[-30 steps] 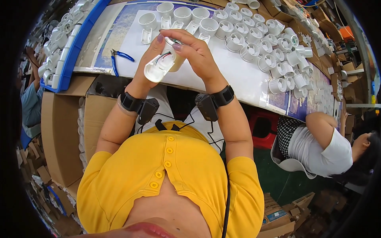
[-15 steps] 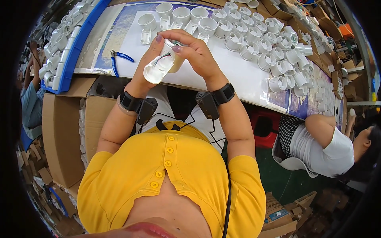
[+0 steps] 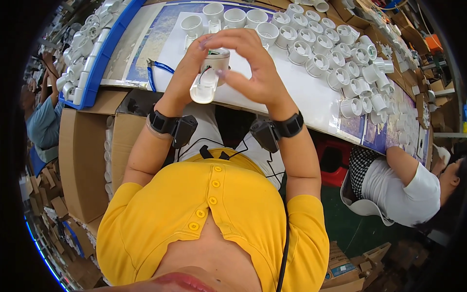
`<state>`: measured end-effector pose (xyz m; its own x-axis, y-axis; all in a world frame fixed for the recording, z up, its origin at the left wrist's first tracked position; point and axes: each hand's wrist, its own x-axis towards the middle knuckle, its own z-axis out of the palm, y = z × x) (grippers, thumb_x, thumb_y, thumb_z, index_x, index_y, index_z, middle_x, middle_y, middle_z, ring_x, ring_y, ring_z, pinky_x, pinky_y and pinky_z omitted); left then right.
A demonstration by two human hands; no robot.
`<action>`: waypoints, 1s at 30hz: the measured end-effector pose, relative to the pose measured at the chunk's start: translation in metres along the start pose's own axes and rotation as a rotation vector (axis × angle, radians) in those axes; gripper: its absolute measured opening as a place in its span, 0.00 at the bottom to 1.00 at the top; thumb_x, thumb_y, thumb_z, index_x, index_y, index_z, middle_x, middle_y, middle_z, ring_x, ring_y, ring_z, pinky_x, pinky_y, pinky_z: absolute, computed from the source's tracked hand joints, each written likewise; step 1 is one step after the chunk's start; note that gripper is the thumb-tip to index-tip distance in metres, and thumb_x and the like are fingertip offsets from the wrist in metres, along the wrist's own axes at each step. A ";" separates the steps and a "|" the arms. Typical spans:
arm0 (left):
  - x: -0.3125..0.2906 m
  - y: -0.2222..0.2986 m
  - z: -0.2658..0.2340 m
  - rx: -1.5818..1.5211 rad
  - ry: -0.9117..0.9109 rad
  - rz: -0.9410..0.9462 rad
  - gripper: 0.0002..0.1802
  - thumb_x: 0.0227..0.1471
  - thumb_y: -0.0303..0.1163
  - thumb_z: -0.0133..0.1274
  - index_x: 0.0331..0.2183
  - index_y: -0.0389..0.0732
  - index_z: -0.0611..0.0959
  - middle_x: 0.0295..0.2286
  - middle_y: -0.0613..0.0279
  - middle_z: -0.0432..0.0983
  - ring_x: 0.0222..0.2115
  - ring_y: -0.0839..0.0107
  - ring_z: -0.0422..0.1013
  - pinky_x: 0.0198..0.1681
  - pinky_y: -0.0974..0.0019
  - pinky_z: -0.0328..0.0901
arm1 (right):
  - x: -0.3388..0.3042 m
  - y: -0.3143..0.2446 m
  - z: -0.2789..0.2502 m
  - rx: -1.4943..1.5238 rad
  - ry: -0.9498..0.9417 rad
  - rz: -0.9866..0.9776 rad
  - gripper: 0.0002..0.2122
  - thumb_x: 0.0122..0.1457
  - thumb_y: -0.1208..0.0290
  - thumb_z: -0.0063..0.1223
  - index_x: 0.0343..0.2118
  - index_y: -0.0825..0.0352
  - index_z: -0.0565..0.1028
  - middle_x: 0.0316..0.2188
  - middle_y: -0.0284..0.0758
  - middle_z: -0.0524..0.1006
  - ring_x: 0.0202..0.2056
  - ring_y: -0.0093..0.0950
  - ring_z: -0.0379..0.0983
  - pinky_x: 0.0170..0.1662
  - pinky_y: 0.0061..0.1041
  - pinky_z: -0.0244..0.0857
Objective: The person assembles a fan housing by hand, inserting a fan component into a white plastic shell. They thread the wires through the casing, snap a matching plastic cover into place, and set the completed unit on the table before repeating the process.
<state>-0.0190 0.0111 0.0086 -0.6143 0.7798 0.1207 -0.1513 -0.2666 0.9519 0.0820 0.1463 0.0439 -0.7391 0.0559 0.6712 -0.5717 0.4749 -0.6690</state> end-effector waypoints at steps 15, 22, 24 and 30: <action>-0.001 0.019 -0.005 0.397 0.115 0.019 0.30 0.54 0.55 0.49 0.48 0.42 0.71 0.34 0.61 0.73 0.34 0.75 0.69 0.32 0.73 0.64 | 0.004 -0.023 -0.001 -0.289 -0.094 0.222 0.07 0.47 0.74 0.56 0.29 0.67 0.73 0.26 0.32 0.76 0.32 0.27 0.72 0.39 0.24 0.65; -0.001 0.009 -0.008 0.748 0.205 0.212 0.30 0.54 0.54 0.50 0.47 0.40 0.72 0.37 0.50 0.73 0.37 0.62 0.70 0.40 0.66 0.64 | 0.008 -0.024 0.011 -0.448 -0.120 0.408 0.10 0.46 0.71 0.58 0.29 0.67 0.69 0.23 0.34 0.76 0.27 0.26 0.74 0.35 0.24 0.67; -0.001 0.008 -0.010 0.755 0.206 0.215 0.30 0.54 0.54 0.50 0.47 0.40 0.72 0.37 0.51 0.73 0.38 0.63 0.70 0.41 0.66 0.64 | 0.007 -0.023 0.014 -0.479 -0.137 0.417 0.10 0.47 0.72 0.57 0.30 0.67 0.68 0.23 0.32 0.74 0.27 0.25 0.73 0.34 0.23 0.66; -0.004 0.015 -0.011 0.454 0.074 -0.127 0.28 0.54 0.53 0.50 0.46 0.39 0.71 0.39 0.55 0.71 0.42 0.67 0.68 0.42 0.66 0.63 | 0.008 -0.020 0.008 -0.266 -0.075 0.389 0.08 0.52 0.76 0.52 0.33 0.67 0.65 0.25 0.29 0.71 0.28 0.20 0.69 0.34 0.19 0.64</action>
<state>-0.0272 -0.0017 0.0196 -0.6691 0.7432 -0.0096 0.1147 0.1161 0.9866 0.0843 0.1304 0.0603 -0.9094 0.2157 0.3557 -0.1434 0.6402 -0.7547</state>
